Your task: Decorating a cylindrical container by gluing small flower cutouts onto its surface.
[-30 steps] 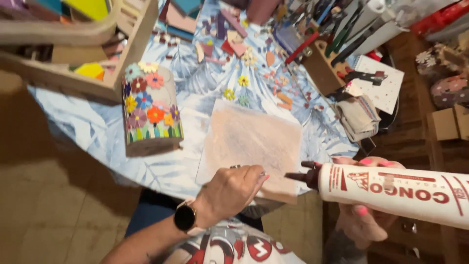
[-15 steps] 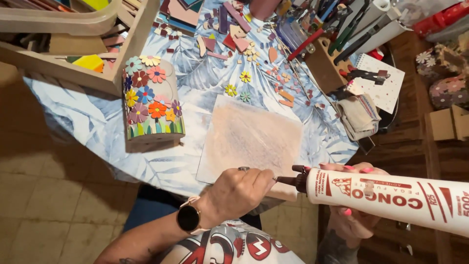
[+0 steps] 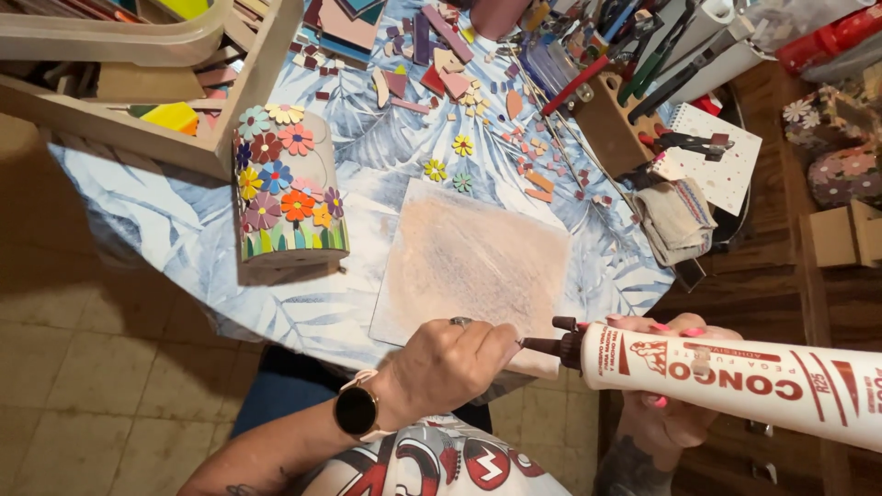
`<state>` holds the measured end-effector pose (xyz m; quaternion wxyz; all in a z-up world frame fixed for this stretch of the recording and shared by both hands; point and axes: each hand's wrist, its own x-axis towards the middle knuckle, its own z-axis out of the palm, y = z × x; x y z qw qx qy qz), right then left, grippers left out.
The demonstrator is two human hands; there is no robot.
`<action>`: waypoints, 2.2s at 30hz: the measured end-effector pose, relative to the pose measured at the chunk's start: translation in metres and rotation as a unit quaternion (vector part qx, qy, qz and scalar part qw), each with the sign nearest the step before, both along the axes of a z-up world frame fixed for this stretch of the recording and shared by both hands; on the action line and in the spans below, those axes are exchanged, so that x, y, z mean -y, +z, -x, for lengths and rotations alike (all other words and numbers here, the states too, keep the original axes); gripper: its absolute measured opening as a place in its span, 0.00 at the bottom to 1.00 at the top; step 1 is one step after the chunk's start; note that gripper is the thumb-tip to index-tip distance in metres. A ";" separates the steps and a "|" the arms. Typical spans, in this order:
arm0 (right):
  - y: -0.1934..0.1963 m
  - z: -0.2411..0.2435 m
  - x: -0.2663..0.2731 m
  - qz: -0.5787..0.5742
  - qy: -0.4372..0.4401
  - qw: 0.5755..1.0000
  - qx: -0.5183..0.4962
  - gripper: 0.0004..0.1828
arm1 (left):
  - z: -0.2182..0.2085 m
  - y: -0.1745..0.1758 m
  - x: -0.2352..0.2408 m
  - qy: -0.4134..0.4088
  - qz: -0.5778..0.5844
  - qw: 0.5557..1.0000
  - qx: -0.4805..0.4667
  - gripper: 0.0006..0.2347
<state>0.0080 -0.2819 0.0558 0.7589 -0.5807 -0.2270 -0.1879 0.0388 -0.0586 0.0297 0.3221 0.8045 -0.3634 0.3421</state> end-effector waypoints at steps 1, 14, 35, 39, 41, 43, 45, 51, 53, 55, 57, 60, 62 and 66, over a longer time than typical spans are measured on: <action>-0.002 0.000 0.003 -0.002 0.009 1.000 0.002 0.33 | 0.000 0.000 0.000 0.000 0.005 1.000 0.000 0.08; 0.007 0.006 -0.007 -0.034 0.001 0.999 -0.024 0.25 | 0.003 0.001 -0.001 0.003 0.012 1.000 0.020 0.08; -0.061 -0.027 -0.007 -0.725 0.292 0.563 -0.267 0.22 | 0.004 0.017 0.013 -0.038 0.043 0.998 0.011 0.06; -0.058 -0.028 -0.011 -0.733 0.282 0.560 -0.264 0.24 | 0.004 0.019 0.014 -0.047 0.050 0.998 -0.003 0.06; -0.055 -0.026 -0.013 -0.737 0.290 0.553 -0.259 0.22 | 0.003 0.020 0.014 -0.043 0.045 0.998 0.008 0.06; -0.057 -0.026 -0.011 -0.736 0.288 0.559 -0.251 0.22 | 0.004 0.019 0.014 -0.041 0.044 0.998 0.005 0.05; -0.061 -0.026 -0.005 -0.735 0.288 0.563 -0.243 0.23 | 0.003 0.021 0.014 -0.037 0.042 0.998 0.003 0.05; -0.044 -0.012 0.012 -0.437 0.013 0.887 -0.150 0.31 | 0.003 0.026 0.007 -0.012 0.034 0.999 0.028 0.08; -0.018 -0.003 0.003 -0.337 0.000 0.938 -0.088 0.32 | 0.003 0.028 0.006 -0.012 0.026 0.999 0.035 0.11; -0.007 0.004 -0.008 -0.294 -0.029 0.953 -0.063 0.30 | 0.003 0.028 0.005 -0.013 0.025 0.999 0.032 0.10; 0.003 0.009 -0.015 -0.249 -0.058 0.966 -0.037 0.29 | 0.004 0.028 0.005 -0.015 0.025 0.999 0.031 0.10; 0.012 0.012 -0.019 -0.206 -0.038 0.977 -0.022 0.25 | 0.005 0.028 0.004 -0.030 0.038 0.999 0.018 0.11; 0.014 0.013 -0.020 -0.152 -0.064 0.986 -0.011 0.25 | 0.005 0.026 0.004 -0.033 0.034 0.999 0.022 0.10; 0.015 0.012 -0.022 -0.150 -0.072 0.986 -0.001 0.24 | 0.005 0.027 0.003 -0.022 0.024 0.999 0.034 0.09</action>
